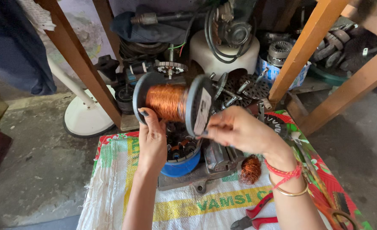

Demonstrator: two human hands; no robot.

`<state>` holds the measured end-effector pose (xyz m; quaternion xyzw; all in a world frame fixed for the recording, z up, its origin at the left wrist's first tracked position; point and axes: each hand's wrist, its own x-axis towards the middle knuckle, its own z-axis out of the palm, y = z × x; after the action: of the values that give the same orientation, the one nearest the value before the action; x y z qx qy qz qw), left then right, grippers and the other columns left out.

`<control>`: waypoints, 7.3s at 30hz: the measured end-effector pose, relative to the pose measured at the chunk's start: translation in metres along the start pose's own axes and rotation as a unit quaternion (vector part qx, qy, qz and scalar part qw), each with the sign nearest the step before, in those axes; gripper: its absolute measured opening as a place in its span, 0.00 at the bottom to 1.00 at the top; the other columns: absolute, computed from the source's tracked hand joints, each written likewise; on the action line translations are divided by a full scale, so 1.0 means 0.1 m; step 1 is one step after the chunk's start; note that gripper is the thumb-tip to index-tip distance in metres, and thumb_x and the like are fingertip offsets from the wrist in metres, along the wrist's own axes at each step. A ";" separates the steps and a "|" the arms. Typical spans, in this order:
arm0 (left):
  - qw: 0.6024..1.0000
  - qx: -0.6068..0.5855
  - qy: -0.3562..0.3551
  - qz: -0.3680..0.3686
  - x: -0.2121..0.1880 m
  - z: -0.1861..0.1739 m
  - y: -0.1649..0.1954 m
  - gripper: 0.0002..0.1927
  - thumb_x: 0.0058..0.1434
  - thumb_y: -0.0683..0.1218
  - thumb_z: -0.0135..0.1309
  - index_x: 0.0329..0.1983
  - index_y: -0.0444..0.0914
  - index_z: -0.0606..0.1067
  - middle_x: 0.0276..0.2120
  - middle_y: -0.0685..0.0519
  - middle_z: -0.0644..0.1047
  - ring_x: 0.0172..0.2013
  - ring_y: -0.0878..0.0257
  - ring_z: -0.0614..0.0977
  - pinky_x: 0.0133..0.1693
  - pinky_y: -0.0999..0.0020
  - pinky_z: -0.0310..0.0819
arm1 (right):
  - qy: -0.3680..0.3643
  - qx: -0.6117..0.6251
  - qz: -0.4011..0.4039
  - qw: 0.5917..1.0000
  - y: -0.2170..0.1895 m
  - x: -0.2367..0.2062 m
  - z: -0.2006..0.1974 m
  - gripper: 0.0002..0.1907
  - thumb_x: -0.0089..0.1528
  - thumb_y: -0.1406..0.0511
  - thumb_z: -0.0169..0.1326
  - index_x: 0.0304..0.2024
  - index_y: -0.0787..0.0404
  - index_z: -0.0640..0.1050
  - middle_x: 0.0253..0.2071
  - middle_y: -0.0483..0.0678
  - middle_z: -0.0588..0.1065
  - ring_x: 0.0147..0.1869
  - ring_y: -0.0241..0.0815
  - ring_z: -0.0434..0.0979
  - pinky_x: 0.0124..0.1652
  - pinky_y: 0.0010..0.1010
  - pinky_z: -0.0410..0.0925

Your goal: The person winds copper wire into the slots of a motor armature held in a vise. They pull wire from a spool, insert it into the slots, and use a metal tool to push the wire down. The person rotates the armature to access different slots and continues winding until the visible slots are filled.

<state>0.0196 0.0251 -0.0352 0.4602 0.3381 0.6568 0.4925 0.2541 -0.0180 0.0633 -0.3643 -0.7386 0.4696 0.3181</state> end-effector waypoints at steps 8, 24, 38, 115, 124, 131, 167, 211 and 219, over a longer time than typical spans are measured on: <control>0.967 0.142 -0.144 0.152 -0.04 0.08 0.17 0.32 0.77 0.64 0.41 0.66 0.33 0.69 0.53 0.52 0.75 0.53 0.66 0.71 0.58 0.70 0.65 | 0.196 0.041 -0.007 0.980 0.10 -0.04 -0.24 0.09 0.70 0.66 0.47 0.38 0.64 0.75 0.23 0.37 0.66 0.25 0.27 0.63 0.26 0.21 0.57; 0.956 0.171 -0.140 0.194 -0.22 0.52 0.80 0.36 0.67 0.32 0.47 0.77 0.41 0.55 0.59 0.52 0.69 0.56 0.64 0.73 0.62 0.70 0.65 | 0.186 0.080 -0.056 0.978 -0.50 -0.38 0.12 0.10 0.70 0.68 0.49 0.40 0.68 0.79 0.27 0.48 0.77 0.26 0.31 0.71 0.26 0.23 0.66; 0.998 0.061 0.007 -0.023 -0.04 0.15 0.12 0.25 0.77 0.57 0.36 0.56 0.31 0.69 0.43 0.46 0.70 0.43 0.63 0.69 0.45 0.67 0.65 | -0.212 0.048 -0.024 0.976 -0.25 -0.12 0.04 0.19 0.71 0.63 0.46 0.54 0.68 0.81 0.35 0.45 0.79 0.33 0.31 0.73 0.36 0.25 0.70; 0.853 0.460 -0.161 0.187 -0.08 -0.05 1.03 0.35 0.53 0.42 0.66 0.65 0.39 0.70 0.57 0.46 0.74 0.58 0.53 0.73 0.58 0.61 0.67 | -0.180 -0.284 -0.159 0.928 0.01 -0.06 0.48 0.18 0.57 0.64 0.60 0.49 0.62 0.83 0.44 0.52 0.82 0.49 0.54 0.79 0.50 0.38 0.68; 0.964 -0.110 -0.212 -0.114 0.20 -0.35 0.33 0.41 0.53 0.44 0.49 0.74 0.41 0.62 0.67 0.51 0.69 0.60 0.58 0.75 0.61 0.65 0.68 | -0.002 -0.208 0.122 0.971 -0.08 0.01 -0.17 0.15 0.61 0.62 0.56 0.46 0.63 0.83 0.34 0.44 0.86 0.35 0.30 0.84 0.39 0.27 0.76; 0.940 -0.207 -0.221 -0.160 0.21 -0.41 0.09 0.39 0.54 0.46 0.45 0.73 0.35 0.64 0.58 0.43 0.76 0.51 0.54 0.79 0.55 0.62 0.72 | -0.107 -0.192 0.141 0.965 0.17 0.16 -0.05 0.12 0.57 0.64 0.57 0.37 0.64 0.86 0.29 0.44 0.85 0.26 0.33 0.81 0.27 0.29 0.72; 0.949 0.303 -0.050 0.074 0.06 0.10 0.73 0.21 0.72 0.53 0.43 0.56 0.35 0.78 0.47 0.51 0.85 0.46 0.68 0.80 0.51 0.71 0.72 | -0.004 -0.080 0.162 0.984 0.28 0.19 -0.01 0.05 0.51 0.70 0.62 0.26 0.68 0.84 0.21 0.46 0.81 0.24 0.32 0.78 0.27 0.25 0.71; 0.942 0.318 -0.050 0.089 0.03 0.12 0.76 0.20 0.72 0.52 0.44 0.56 0.36 0.77 0.48 0.50 0.84 0.50 0.66 0.81 0.53 0.69 0.71 | -0.060 0.057 0.085 0.993 0.08 -0.02 -0.27 0.14 0.52 0.73 0.54 0.42 0.64 0.75 0.30 0.48 0.79 0.24 0.28 0.72 0.24 0.21 0.65; 0.944 0.315 -0.052 0.086 0.04 0.11 0.75 0.20 0.72 0.52 0.44 0.56 0.35 0.77 0.49 0.50 0.84 0.52 0.65 0.81 0.55 0.69 0.71 | -0.041 0.029 0.114 0.992 0.11 0.02 -0.24 0.16 0.61 0.66 0.58 0.51 0.64 0.82 0.22 0.41 0.72 0.21 0.26 0.63 0.22 0.20 0.58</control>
<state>0.0049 0.0076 0.0370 0.6524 0.4609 0.5320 0.2808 0.2756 -0.0022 0.0618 -0.4176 -0.6906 0.5386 0.2422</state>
